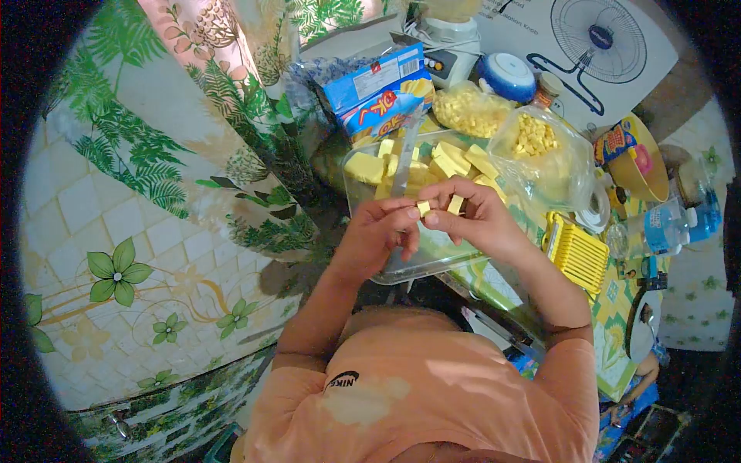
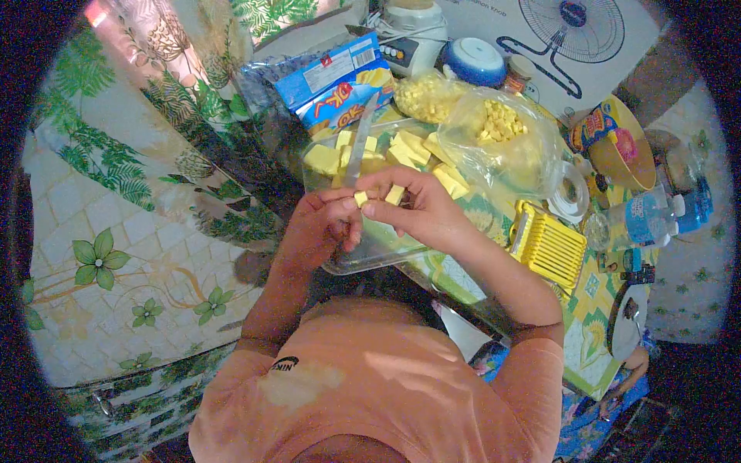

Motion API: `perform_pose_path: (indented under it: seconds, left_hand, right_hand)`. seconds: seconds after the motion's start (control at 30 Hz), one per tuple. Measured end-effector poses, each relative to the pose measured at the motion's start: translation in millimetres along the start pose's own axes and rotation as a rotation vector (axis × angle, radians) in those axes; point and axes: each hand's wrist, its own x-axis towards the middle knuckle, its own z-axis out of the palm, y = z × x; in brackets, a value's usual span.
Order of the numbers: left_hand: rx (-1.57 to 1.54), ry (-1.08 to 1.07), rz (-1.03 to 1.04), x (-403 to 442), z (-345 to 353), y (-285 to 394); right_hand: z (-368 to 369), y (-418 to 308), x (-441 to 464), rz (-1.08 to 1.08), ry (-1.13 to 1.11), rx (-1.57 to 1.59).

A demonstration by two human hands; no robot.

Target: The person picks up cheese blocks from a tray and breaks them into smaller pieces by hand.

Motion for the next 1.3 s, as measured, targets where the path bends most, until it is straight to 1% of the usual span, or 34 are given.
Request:
perform_pose_path:
  seconds: [0.1, 0.2, 0.53, 0.8, 0.93, 1.03, 1.1, 1.13, 1.2, 1.3]
  left_hand:
    - [0.059, -0.014, 0.026, -2.7, 4.6, 1.9]
    - [0.144, -0.013, 0.064, -4.2, 7.2, 3.0]
    - [0.286, -0.052, 0.091, -10.8, 12.4, 13.4]
    - [0.250, -0.095, 0.092, -11.6, 9.7, 11.3]
    - [0.227, -0.056, 0.057, -12.3, 10.4, 13.3]
    - [0.235, 0.082, 0.118, -11.0, 3.6, 9.2]
    - [0.206, 0.103, 0.176, -7.3, -6.3, 2.7]
    - [0.191, 0.114, 0.205, -6.4, -9.4, 1.3]
    - [0.188, 0.150, 0.200, -7.1, -10.5, 2.3]
    - [0.189, 0.151, 0.216, -7.2, -13.3, 0.8]
  right_hand:
    - [0.9, 0.0, -0.3, -0.042, 0.045, -0.027]
    - [0.0, -0.1, -1.1, -0.079, 0.032, -0.078]
    - [1.4, -5.0, -1.4, -0.011, 0.003, 0.069]
    - [0.1, -8.8, -2.2, 0.014, -0.015, 0.125]
    - [0.5, -7.1, -2.2, 0.042, 0.017, 0.243]
    - [-4.5, -7.3, -0.9, 0.106, -0.011, 0.402]
    - [-7.3, -2.2, 1.4, 0.136, -0.061, 0.536]
    - [-7.3, -1.8, 2.0, 0.149, -0.058, 0.533]
    - [-6.8, -0.8, 3.3, 0.176, -0.053, 0.530]
    - [-11.0, 4.4, 6.9, 0.134, -0.042, -0.031]
